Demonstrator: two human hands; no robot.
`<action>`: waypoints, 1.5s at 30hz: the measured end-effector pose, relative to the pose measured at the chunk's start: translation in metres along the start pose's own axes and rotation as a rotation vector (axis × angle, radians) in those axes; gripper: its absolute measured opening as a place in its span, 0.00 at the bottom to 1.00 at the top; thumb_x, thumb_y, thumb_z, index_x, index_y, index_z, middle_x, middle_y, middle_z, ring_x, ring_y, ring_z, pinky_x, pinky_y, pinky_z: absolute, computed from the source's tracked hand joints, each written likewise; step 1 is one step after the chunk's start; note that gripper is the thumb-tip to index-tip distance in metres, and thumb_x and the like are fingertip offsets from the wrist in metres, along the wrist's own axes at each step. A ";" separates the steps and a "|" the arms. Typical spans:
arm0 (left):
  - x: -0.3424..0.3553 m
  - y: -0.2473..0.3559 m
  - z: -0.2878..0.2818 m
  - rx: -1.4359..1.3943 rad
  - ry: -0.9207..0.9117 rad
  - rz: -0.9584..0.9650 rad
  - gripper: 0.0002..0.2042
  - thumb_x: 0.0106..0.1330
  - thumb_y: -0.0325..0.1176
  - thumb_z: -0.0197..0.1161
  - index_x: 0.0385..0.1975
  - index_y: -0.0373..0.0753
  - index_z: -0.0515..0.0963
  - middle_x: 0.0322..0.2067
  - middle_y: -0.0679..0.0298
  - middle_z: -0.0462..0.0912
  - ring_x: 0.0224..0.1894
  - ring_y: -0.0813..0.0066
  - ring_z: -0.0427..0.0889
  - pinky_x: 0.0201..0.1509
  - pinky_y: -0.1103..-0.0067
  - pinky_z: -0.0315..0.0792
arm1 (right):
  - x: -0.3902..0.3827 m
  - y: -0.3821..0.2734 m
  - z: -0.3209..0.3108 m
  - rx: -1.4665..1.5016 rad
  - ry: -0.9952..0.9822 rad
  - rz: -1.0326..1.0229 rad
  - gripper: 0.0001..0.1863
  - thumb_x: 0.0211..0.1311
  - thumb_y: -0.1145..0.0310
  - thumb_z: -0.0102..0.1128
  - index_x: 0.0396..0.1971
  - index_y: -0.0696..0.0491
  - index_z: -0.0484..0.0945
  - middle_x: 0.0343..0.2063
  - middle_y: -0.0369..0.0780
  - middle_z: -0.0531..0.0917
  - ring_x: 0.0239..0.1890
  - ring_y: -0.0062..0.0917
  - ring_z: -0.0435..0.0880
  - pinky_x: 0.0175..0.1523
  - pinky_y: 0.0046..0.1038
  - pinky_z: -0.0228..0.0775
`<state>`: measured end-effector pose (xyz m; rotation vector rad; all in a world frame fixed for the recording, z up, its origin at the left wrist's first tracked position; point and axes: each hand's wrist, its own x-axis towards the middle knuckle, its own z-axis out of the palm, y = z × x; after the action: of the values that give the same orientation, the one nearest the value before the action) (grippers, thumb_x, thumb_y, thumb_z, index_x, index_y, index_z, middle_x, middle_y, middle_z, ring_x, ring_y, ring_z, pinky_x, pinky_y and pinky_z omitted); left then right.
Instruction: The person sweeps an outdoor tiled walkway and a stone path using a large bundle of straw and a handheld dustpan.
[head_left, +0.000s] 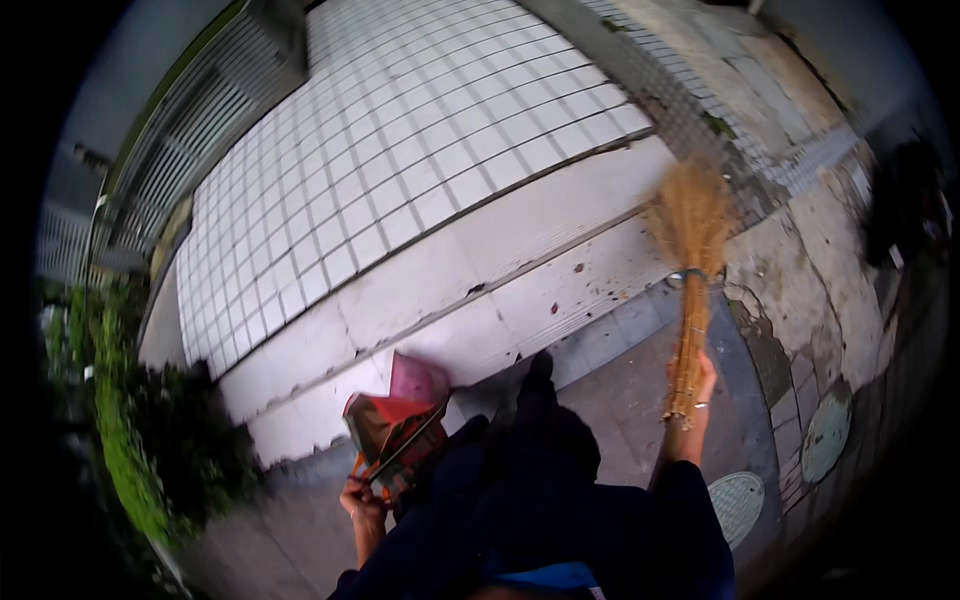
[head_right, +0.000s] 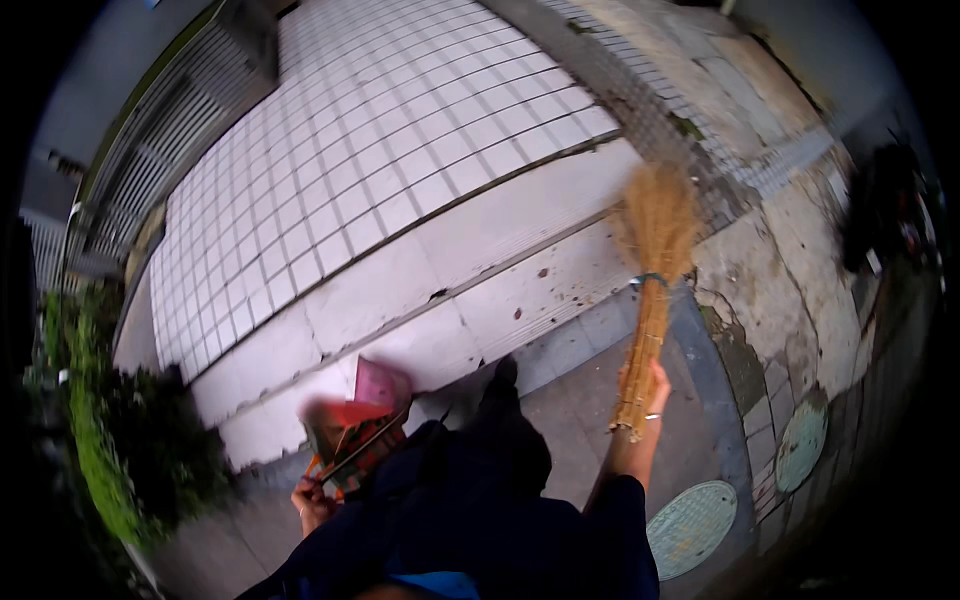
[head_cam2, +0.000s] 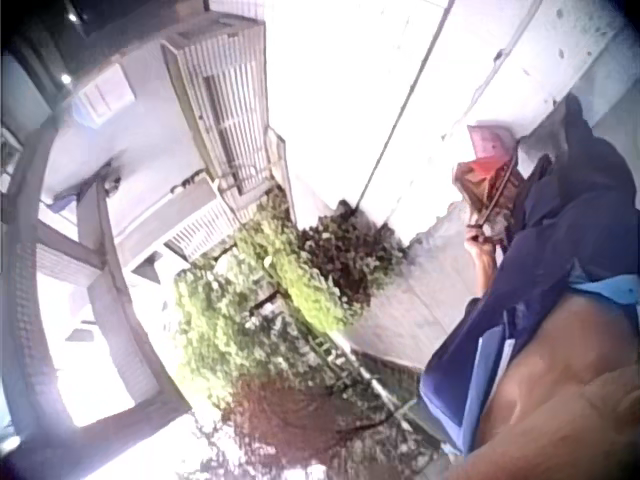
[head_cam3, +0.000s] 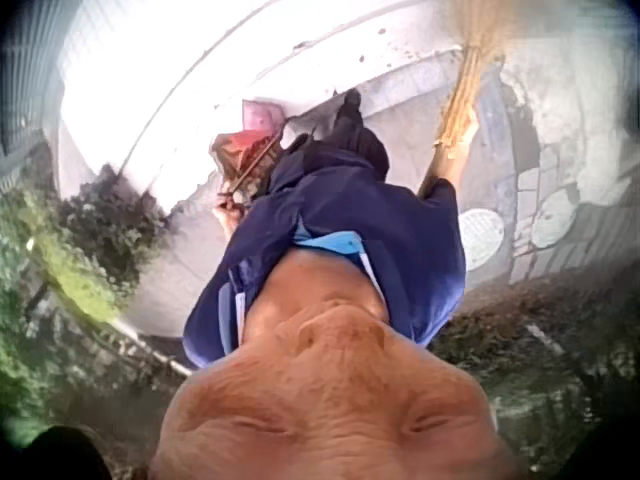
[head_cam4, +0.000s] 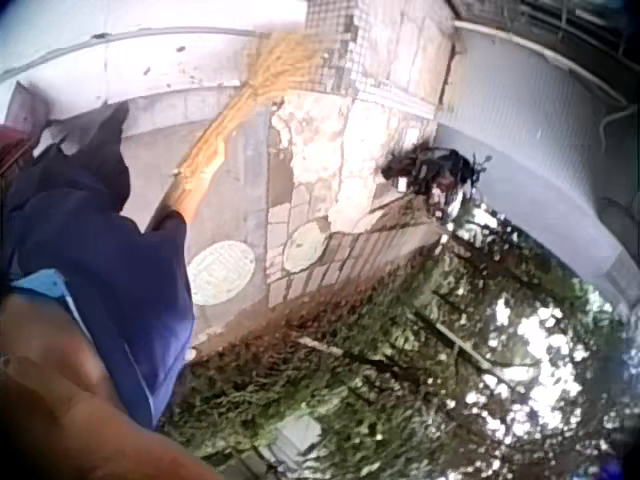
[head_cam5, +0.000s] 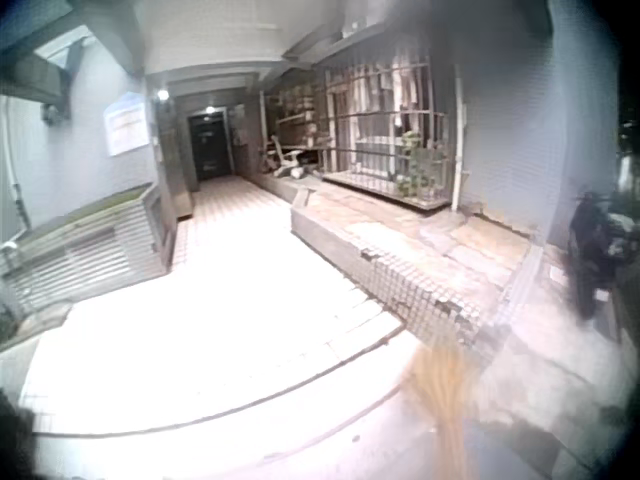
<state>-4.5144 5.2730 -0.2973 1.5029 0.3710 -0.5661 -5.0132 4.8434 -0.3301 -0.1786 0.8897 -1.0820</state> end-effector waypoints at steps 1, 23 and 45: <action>-0.017 0.014 0.008 -0.172 0.137 -0.263 0.06 0.35 0.24 0.48 0.16 0.44 0.66 0.14 0.72 0.66 0.08 0.85 0.53 0.09 0.91 0.48 | -0.029 0.002 0.028 0.041 0.003 -0.008 0.21 0.54 0.60 0.48 0.44 0.59 0.68 0.32 0.43 0.76 0.25 0.31 0.77 0.27 0.29 0.71; -0.123 0.007 -0.311 -0.395 0.293 -0.524 0.02 0.36 0.26 0.49 0.12 0.39 0.66 0.08 0.65 0.63 0.05 0.76 0.55 0.10 0.81 0.56 | -0.330 0.480 0.196 -0.822 -0.846 1.039 0.42 0.44 0.75 0.55 0.62 0.49 0.47 0.40 0.44 0.74 0.30 0.28 0.78 0.32 0.26 0.72; -0.201 -0.066 -0.259 -0.138 0.338 -0.421 0.05 0.37 0.27 0.46 0.16 0.47 0.66 0.09 0.75 0.58 0.07 0.83 0.49 0.10 0.87 0.43 | -0.249 0.162 -0.174 -0.484 -0.100 0.427 0.37 0.46 0.69 0.55 0.60 0.44 0.53 0.36 0.42 0.75 0.29 0.33 0.77 0.29 0.36 0.72</action>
<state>-4.6867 5.5559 -0.2519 1.3914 0.9856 -0.5991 -5.0663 5.1777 -0.3951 -0.4192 1.0308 -0.4465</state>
